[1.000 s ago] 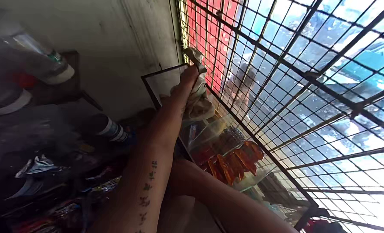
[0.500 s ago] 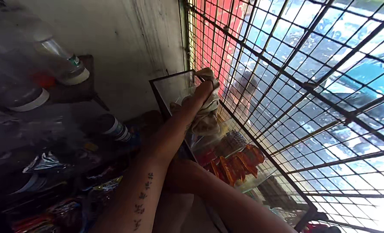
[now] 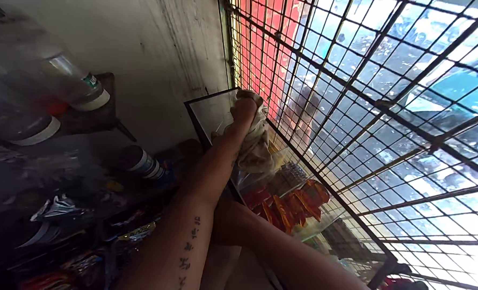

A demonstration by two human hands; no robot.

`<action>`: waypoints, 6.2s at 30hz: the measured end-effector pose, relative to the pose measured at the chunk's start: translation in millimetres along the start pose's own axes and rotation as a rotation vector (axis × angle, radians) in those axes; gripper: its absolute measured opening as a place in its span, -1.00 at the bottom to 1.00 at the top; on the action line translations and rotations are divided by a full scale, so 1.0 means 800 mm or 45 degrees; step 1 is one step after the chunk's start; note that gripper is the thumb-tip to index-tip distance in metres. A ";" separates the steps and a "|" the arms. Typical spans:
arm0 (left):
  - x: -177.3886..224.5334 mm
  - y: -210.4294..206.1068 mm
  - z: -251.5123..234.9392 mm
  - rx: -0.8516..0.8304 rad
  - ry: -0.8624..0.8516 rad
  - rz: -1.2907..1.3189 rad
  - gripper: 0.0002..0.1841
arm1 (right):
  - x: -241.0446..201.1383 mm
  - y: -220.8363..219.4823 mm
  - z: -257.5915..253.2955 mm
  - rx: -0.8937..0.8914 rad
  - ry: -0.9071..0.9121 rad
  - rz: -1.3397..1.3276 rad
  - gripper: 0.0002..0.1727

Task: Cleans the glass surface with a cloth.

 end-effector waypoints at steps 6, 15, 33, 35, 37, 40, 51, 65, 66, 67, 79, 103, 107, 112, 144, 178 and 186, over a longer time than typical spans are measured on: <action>-0.012 0.004 -0.077 0.106 0.062 0.079 -0.45 | 0.004 -0.002 0.013 0.187 0.099 -0.189 -0.52; -0.059 0.009 -0.138 0.129 -0.385 0.201 -0.50 | 0.003 -0.003 0.011 0.221 0.223 -0.139 -0.63; -0.030 0.004 -0.107 -0.003 -0.083 -0.083 -0.48 | -0.004 0.005 0.001 -0.011 0.121 -0.004 -0.67; -0.029 -0.001 -0.108 -0.023 -0.132 -0.112 -0.48 | -0.002 0.003 -0.001 -0.014 0.145 0.028 -0.67; -0.029 -0.010 -0.108 -0.013 -0.195 -0.111 -0.50 | -0.004 0.003 -0.002 -0.039 0.147 0.059 -0.67; -0.034 -0.011 -0.099 -0.004 -0.294 -0.159 -0.54 | -0.007 0.005 0.000 -0.059 0.118 0.040 -0.66; -0.002 0.022 -0.087 0.042 -0.270 -0.692 -0.61 | -0.004 0.002 0.010 0.038 0.163 0.013 -0.68; -0.005 -0.002 -0.045 -0.054 -0.285 -0.364 -0.53 | -0.003 -0.003 0.000 -0.010 0.188 0.160 -0.71; -0.005 -0.004 -0.045 -0.060 -0.301 -0.372 -0.54 | -0.004 -0.003 0.000 -0.017 0.181 0.156 -0.70; -0.007 -0.005 -0.045 -0.065 -0.303 -0.350 -0.54 | -0.005 -0.003 -0.001 -0.022 0.174 0.151 -0.70; -0.003 -0.010 -0.024 -0.091 -0.514 -0.581 -0.63 | -0.003 -0.003 0.000 -0.038 0.200 0.157 -0.69; -0.014 -0.025 -0.027 -0.070 -0.657 -0.241 -0.64 | -0.004 -0.002 -0.006 -0.050 0.144 0.199 -0.66; -0.014 -0.033 -0.031 -0.044 -0.737 -0.264 -0.65 | -0.003 -0.005 -0.007 -0.047 0.165 0.218 -0.65; -0.016 -0.028 -0.003 -0.118 -0.845 -0.027 -0.64 | -0.001 -0.007 -0.009 -0.031 0.208 0.233 -0.66; 0.015 -0.016 0.024 -0.036 -0.501 -0.382 -0.56 | -0.006 -0.001 0.001 -0.060 0.098 0.159 -0.66; 0.011 -0.036 0.072 -0.093 -0.588 0.223 -0.55 | -0.007 -0.001 0.007 -0.047 0.070 0.081 -0.65; 0.019 -0.032 0.056 -0.077 -0.544 0.003 -0.43 | -0.010 -0.001 0.007 -0.050 0.100 0.119 -0.69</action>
Point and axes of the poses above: each hand's wrist, its own z-axis away from the middle knuckle, its own y-axis out of the back of the hand, x = y × z, the point moved 3 cm from there along -z, towards the middle knuckle, and after that the axes turned 6 degrees about y, right-handed, at the moved point
